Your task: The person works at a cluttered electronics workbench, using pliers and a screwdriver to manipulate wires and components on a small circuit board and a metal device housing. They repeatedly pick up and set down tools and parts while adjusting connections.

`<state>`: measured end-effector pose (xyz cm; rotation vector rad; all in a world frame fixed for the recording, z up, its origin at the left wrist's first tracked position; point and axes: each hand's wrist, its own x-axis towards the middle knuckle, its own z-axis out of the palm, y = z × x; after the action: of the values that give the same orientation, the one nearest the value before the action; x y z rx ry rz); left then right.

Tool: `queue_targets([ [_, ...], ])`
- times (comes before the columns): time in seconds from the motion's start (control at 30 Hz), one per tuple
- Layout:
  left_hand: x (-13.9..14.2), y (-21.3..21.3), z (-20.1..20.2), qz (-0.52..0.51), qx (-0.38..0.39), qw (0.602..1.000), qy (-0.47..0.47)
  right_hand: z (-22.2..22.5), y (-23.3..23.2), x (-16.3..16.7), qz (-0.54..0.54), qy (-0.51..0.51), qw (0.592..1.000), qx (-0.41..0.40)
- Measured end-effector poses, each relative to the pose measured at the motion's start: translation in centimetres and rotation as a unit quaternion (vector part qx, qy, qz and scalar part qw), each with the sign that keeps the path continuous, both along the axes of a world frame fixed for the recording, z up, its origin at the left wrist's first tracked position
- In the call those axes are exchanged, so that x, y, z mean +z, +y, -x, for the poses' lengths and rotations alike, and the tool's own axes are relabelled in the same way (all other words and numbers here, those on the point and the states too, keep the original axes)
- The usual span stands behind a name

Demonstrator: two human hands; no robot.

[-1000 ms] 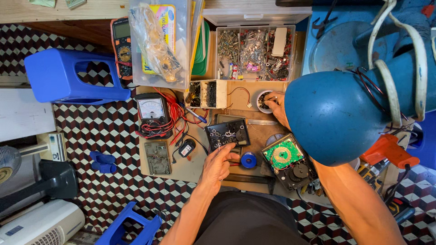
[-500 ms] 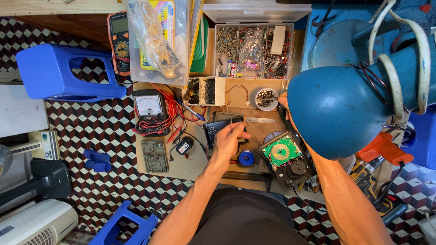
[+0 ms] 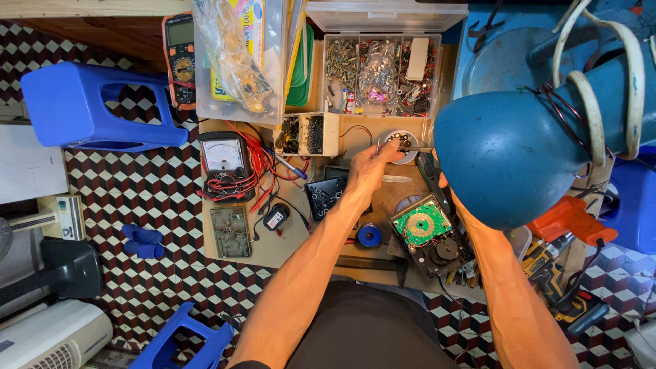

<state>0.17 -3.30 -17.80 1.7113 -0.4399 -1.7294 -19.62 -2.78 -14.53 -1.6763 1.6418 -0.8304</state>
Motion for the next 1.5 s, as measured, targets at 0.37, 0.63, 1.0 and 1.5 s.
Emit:
queue_targets([
  [0.37,-4.0,-0.7,1.0,-0.013,0.026,0.999,-0.018,-0.2,1.0,0.6,-0.009,0.011,1.0,0.02],
  [0.63,-5.9,-0.8,0.6,0.028,0.035,0.999,0.005,0.0,1.8,0.8,-0.017,0.004,1.0,0.017],
  [1.0,1.1,0.0,-0.8,0.03,0.002,0.989,0.144,1.6,-0.5,0.8,-0.19,-0.259,0.932,-0.167],
  [1.5,9.8,3.3,-1.2,0.076,-0.011,0.995,0.067,-6.1,3.0,9.7,-0.228,-0.329,0.911,-0.095],
])
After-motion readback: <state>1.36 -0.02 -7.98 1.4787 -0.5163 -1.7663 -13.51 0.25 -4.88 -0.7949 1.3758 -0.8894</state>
